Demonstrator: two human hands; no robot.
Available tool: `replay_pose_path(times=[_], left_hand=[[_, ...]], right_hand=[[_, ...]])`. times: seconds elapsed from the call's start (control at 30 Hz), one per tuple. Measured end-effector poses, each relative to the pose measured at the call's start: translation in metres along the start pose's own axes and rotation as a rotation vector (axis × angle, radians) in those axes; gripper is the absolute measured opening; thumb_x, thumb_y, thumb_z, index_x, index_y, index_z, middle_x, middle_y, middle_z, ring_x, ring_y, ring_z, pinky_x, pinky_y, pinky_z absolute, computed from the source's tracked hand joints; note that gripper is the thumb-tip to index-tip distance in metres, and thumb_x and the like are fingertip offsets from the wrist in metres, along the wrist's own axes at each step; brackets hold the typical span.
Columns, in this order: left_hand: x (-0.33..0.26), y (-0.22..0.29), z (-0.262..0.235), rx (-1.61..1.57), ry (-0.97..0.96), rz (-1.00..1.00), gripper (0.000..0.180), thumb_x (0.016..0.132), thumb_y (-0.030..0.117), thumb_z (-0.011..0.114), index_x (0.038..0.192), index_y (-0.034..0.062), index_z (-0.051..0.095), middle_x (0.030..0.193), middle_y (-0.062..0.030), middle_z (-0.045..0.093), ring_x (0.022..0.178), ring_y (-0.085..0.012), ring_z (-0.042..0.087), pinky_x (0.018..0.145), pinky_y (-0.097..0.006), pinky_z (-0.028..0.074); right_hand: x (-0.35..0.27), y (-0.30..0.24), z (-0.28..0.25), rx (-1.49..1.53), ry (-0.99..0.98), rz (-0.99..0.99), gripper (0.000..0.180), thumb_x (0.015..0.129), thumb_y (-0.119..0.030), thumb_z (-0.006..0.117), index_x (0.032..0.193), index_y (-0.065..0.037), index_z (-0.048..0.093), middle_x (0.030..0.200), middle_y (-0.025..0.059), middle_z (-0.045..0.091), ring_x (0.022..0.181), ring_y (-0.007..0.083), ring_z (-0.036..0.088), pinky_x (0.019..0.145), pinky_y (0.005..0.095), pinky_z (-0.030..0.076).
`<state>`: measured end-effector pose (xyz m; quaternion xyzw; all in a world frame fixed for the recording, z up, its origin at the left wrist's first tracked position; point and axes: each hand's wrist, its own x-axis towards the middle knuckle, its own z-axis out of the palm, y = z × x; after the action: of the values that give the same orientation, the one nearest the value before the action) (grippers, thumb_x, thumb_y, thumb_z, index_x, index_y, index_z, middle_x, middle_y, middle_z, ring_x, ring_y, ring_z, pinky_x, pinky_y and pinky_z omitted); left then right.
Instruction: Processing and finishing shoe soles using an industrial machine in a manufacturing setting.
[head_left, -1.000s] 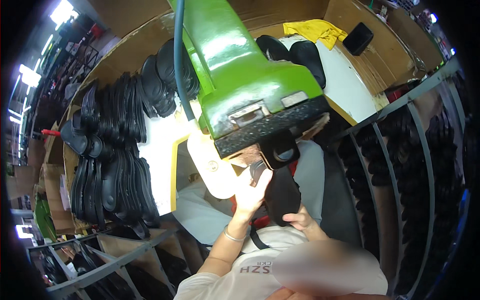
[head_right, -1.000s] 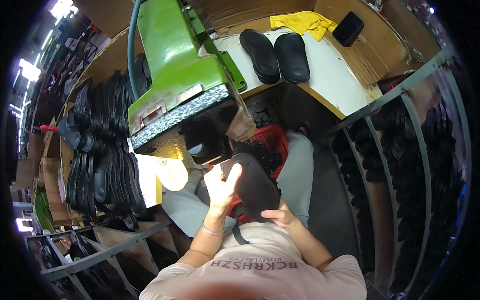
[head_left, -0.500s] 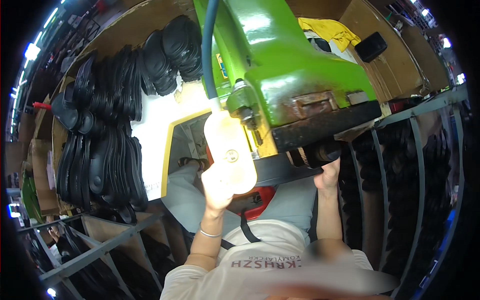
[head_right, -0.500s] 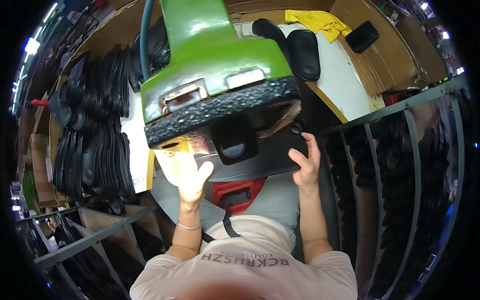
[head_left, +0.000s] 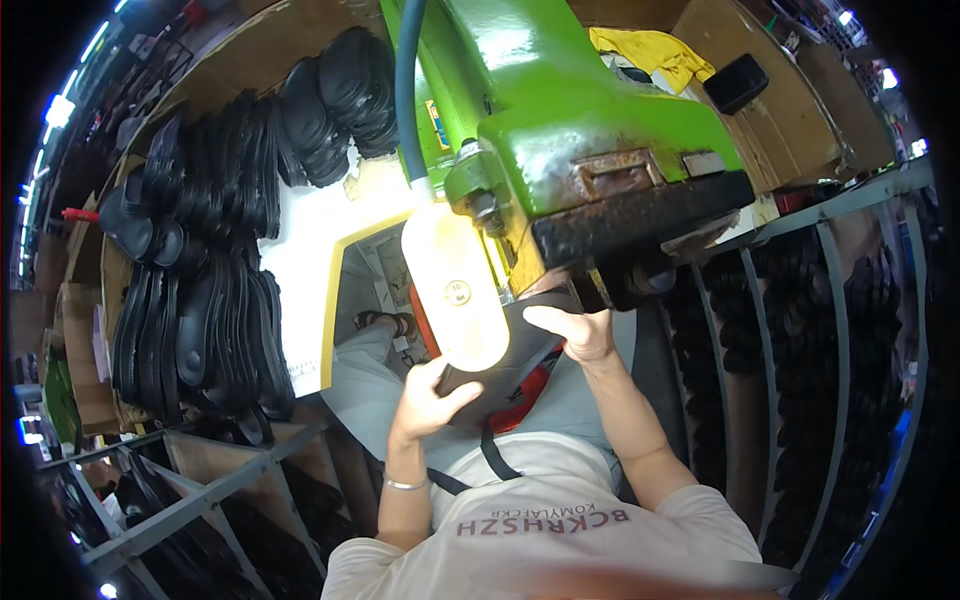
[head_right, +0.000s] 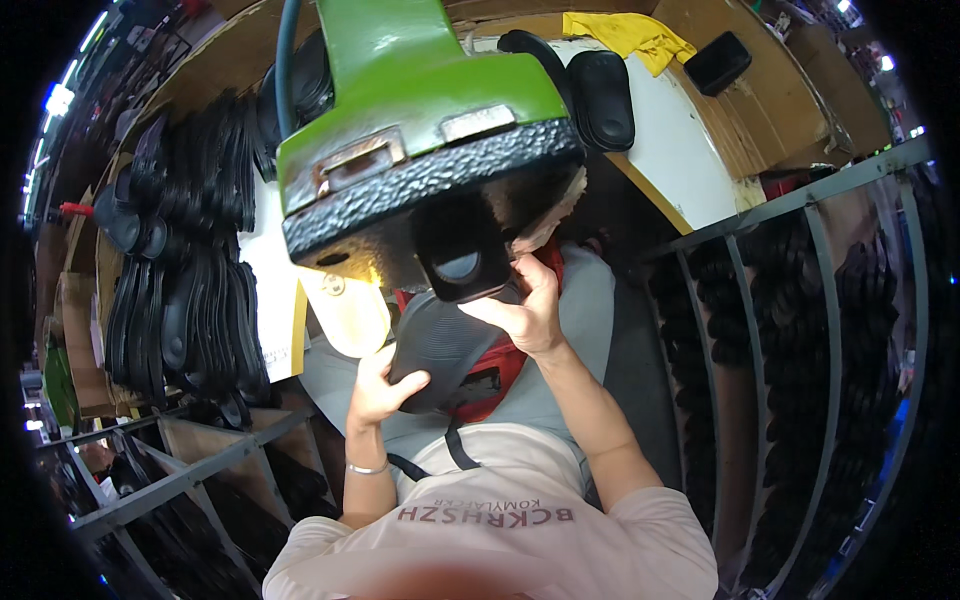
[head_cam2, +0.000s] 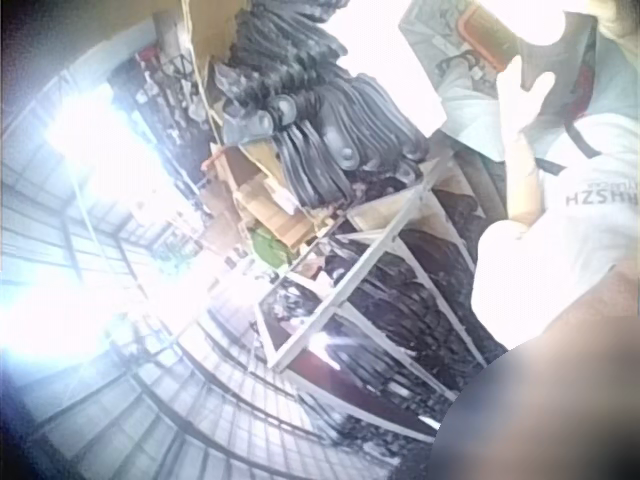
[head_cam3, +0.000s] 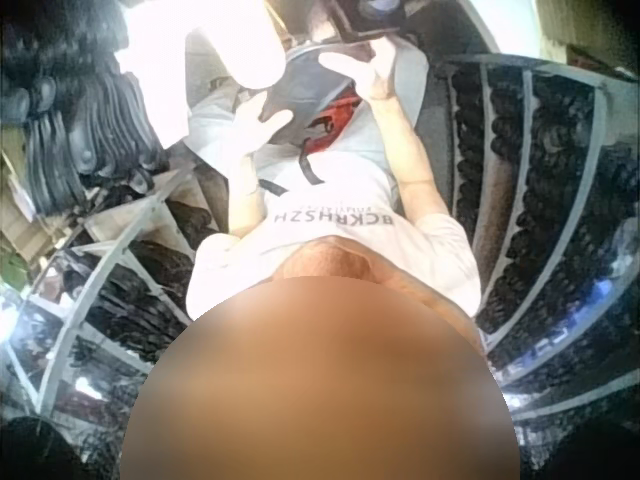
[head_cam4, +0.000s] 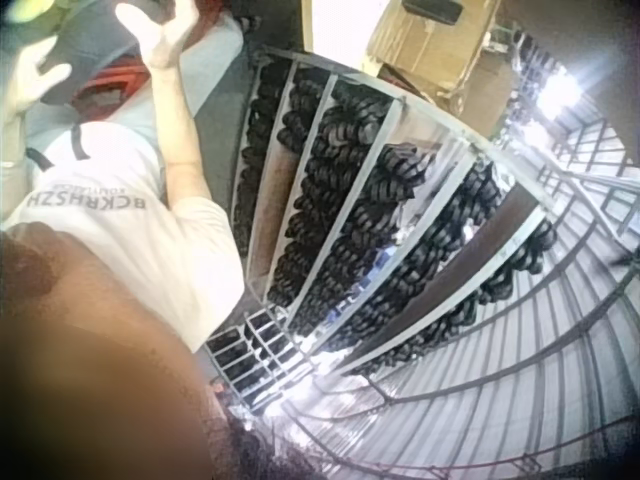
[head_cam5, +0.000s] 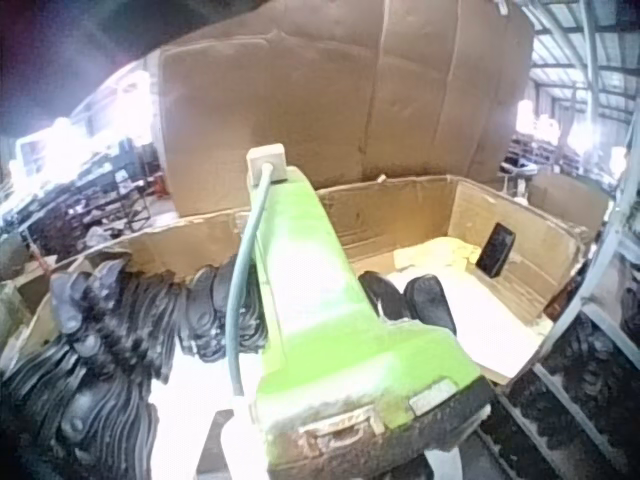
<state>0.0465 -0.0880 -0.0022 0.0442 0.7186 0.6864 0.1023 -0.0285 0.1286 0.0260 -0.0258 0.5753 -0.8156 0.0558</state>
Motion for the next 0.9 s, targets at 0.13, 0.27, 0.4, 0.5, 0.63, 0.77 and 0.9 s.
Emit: replay_pose_path(times=[0.13, 0.27, 0.4, 0.5, 0.63, 0.77, 0.9], left_hand=[[0.052, 0.029, 0.024, 0.097, 0.001, 0.062, 0.029, 0.08, 0.012, 0.069, 0.104, -0.002, 0.062, 0.089, -0.0067, 0.066, 0.08, -0.0133, 0.06, 0.075, -0.027, 0.048], [0.067, 0.06, 0.038, 0.634, 0.05, 0.317, 0.02, 0.077, 0.021, 0.073, 0.082, 0.0025, 0.067, 0.065, -0.0042, 0.061, 0.057, -0.0092, 0.052, 0.055, -0.026, 0.042], [0.064, 0.048, 0.041, 0.338, 0.178, 0.255, 0.022, 0.077, 0.023, 0.074, 0.078, 0.0024, 0.066, 0.062, -0.0029, 0.06, 0.052, -0.0074, 0.046, 0.05, -0.025, 0.038], [0.042, 0.038, 0.032, 0.212, 0.215, 0.213, 0.016, 0.076, 0.011, 0.074, 0.086, -0.0002, 0.068, 0.071, -0.0067, 0.065, 0.057, -0.0125, 0.056, 0.057, -0.026, 0.046], [0.033, 0.03, 0.027, 0.233, 0.255, 0.177, 0.011, 0.077, 0.005, 0.071, 0.087, 0.0002, 0.069, 0.076, -0.0092, 0.067, 0.063, -0.0145, 0.061, 0.059, -0.026, 0.05], [0.045, 0.035, 0.031, 0.531, 0.169, 0.536, 0.023, 0.076, 0.001, 0.067, 0.098, 0.0094, 0.068, 0.087, -0.0055, 0.064, 0.073, -0.0156, 0.062, 0.062, -0.027, 0.05], [0.055, 0.047, 0.045, 0.85, 0.127, 0.551, 0.042, 0.063, 0.006, 0.065, 0.101, 0.0213, 0.069, 0.083, -0.0036, 0.06, 0.065, -0.0204, 0.059, 0.06, -0.031, 0.048]], right_hand=[[-0.007, -0.002, 0.007, 0.024, 0.051, -0.128, 0.033, 0.068, 0.002, 0.073, 0.099, 0.002, 0.059, 0.094, 0.007, 0.064, 0.084, 0.0133, 0.061, 0.076, 0.0264, 0.049], [-0.016, -0.004, -0.023, 0.126, 0.173, -0.242, 0.039, 0.074, 0.001, 0.07, 0.111, 0.004, 0.057, 0.098, 0.0097, 0.064, 0.087, 0.0156, 0.061, 0.083, 0.0278, 0.048], [-0.011, 0.001, -0.019, 0.065, 0.161, -0.251, 0.05, 0.077, 0.001, 0.067, 0.124, 0.005, 0.05, 0.103, 0.0089, 0.062, 0.091, 0.0139, 0.059, 0.084, 0.0261, 0.047], [-0.007, 0.006, -0.009, -0.029, 0.043, -0.269, 0.046, 0.077, 0.002, 0.067, 0.12, 0.005, 0.051, 0.103, 0.0071, 0.061, 0.09, 0.0122, 0.058, 0.083, 0.0248, 0.045], [-0.004, 0.007, -0.002, -0.055, 0.008, -0.213, 0.04, 0.077, -0.001, 0.067, 0.113, 0.005, 0.049, 0.098, 0.0066, 0.061, 0.088, 0.0116, 0.058, 0.081, 0.0253, 0.046], [-0.013, 0.003, -0.012, 0.101, 0.082, -0.119, 0.024, 0.075, -0.005, 0.067, 0.096, 0.003, 0.058, 0.088, 0.0062, 0.063, 0.081, 0.0118, 0.058, 0.076, 0.025, 0.046], [-0.014, -0.009, -0.03, 0.16, 0.127, -0.162, 0.034, 0.074, -0.009, 0.067, 0.104, 0.004, 0.06, 0.09, 0.0069, 0.064, 0.083, 0.0147, 0.06, 0.079, 0.0256, 0.047]])
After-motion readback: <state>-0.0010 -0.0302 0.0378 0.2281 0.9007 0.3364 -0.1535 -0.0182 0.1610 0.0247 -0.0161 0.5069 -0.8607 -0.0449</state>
